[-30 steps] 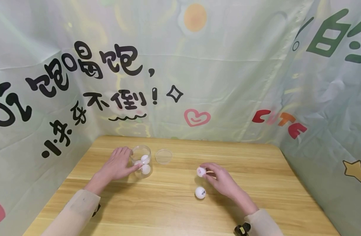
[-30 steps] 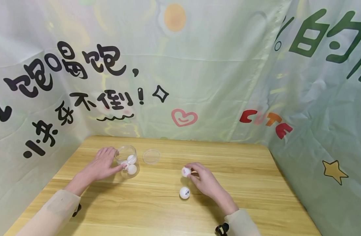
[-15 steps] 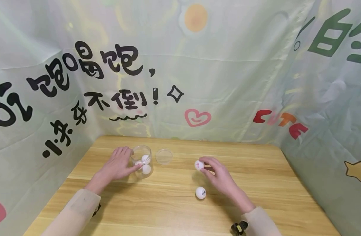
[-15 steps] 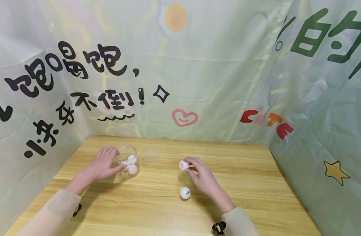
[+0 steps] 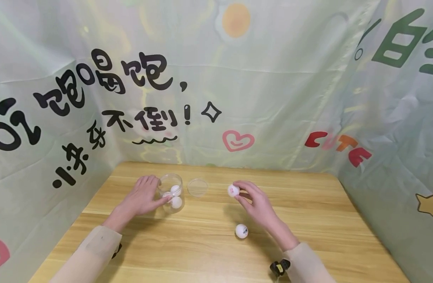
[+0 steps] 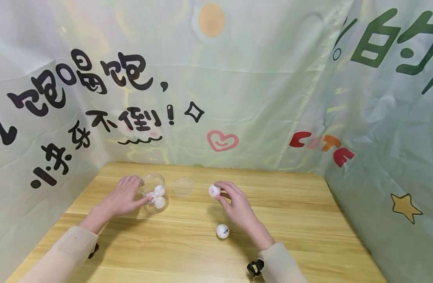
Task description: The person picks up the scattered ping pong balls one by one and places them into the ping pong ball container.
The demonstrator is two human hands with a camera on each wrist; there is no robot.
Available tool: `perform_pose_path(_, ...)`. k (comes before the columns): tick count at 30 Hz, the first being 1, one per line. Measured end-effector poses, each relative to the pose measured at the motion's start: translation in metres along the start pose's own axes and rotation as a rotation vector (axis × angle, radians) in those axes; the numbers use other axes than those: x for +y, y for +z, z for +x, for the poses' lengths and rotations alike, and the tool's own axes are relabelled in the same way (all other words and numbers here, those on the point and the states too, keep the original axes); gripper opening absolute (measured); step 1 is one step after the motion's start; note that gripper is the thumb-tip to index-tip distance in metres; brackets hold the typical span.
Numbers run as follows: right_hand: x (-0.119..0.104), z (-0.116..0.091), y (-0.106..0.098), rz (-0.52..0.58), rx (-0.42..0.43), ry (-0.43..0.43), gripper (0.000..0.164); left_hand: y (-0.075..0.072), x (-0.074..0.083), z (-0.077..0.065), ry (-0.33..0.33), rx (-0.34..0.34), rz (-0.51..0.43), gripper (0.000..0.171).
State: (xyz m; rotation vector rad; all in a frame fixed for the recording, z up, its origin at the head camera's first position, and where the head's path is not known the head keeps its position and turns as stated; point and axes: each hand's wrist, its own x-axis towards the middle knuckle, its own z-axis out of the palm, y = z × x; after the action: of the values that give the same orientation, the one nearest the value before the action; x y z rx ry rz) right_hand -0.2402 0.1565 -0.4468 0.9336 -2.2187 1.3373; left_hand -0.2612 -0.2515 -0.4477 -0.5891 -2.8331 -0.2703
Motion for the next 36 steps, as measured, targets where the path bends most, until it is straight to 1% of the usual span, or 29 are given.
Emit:
perform_pose_path(4, -0.004, 0.005, 0.003, -0.011, -0.001, -0.001, 0.042, 0.001, 0.000, 0.000, -0.001, 0.002, -0.005, 0.071)
perform_pose_path(10, -0.007, 0.012, 0.009, 0.011, 0.008, -0.022, 0.042, 0.001, 0.000, 0.001, 0.001, 0.005, -0.006, 0.071)
perform_pose_path(19, -0.015, 0.019, 0.021, 0.052, 0.012, -0.007, 0.042, 0.001, 0.000, 0.001, 0.008, 0.007, -0.008, 0.070)
perform_pose_path(28, -0.023, 0.025, 0.035, 0.124, 0.010, 0.009, 0.039, 0.000, 0.001, 0.001, 0.007, 0.006, -0.007, 0.071)
perform_pose_path(36, -0.028, 0.032, 0.045, 0.139, 0.011, 0.017, 0.041, 0.000, 0.001, 0.001, 0.010, 0.005, 0.005, 0.070)
